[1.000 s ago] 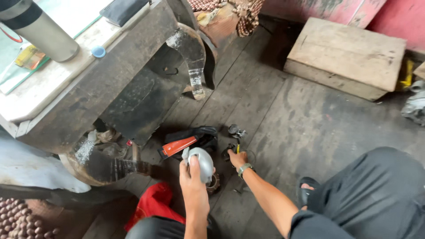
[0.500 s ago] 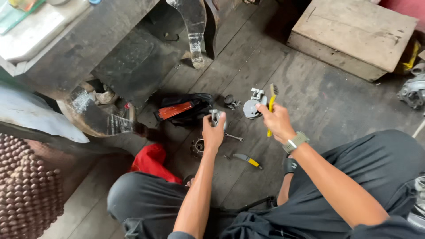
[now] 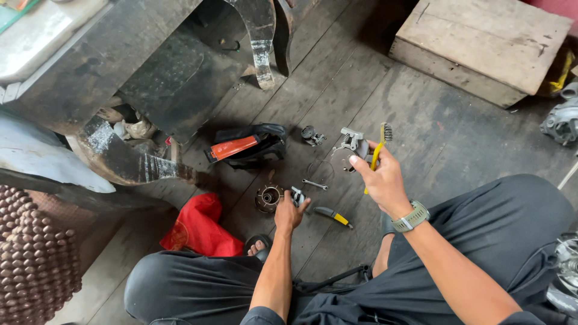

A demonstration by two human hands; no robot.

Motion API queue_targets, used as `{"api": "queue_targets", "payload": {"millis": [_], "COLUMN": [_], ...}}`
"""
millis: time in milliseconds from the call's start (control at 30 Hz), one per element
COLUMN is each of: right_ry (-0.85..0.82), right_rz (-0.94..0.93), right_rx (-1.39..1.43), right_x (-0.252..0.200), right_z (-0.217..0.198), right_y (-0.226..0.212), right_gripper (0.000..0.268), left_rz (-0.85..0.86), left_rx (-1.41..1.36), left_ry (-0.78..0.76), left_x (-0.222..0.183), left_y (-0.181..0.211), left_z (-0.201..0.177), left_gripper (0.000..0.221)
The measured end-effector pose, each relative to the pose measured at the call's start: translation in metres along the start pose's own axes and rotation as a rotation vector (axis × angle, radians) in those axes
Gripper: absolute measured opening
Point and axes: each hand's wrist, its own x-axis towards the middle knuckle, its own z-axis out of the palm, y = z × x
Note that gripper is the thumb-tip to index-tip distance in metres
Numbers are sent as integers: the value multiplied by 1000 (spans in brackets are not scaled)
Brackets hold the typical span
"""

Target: The person scrapes a metal engine component using a blade and then inserts a small screw and spring assembly into the part using a tool.

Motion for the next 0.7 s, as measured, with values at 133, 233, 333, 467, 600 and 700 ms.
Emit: {"api": "queue_targets", "payload": {"millis": [133, 233, 333, 467, 600, 700], "right_ry": [25, 18, 2, 8, 10, -5], "right_rz": [10, 33, 41, 70, 101, 138], "right_rx": [20, 92, 150, 194, 207, 223], "right_x": [-6, -8, -10, -15, -15, -18], "right_z": [5, 8, 11, 18, 19, 22], "right_y": [-4, -7, -12, -26, -28, -34], "right_gripper": [39, 38, 34, 32, 31, 29], "left_rz": [3, -35, -56, -57, -22, -19], "left_rx": [180, 376, 412, 517, 645, 601], "left_ry": [-74, -192, -255, -267, -260, -224], "left_x": [6, 2, 0, 12, 25, 24], "left_y": [-20, -25, -29, -42, -50, -60], "left_z": [28, 41, 56, 90, 108, 105], "left_gripper": [88, 95, 86, 89, 85, 80]}}
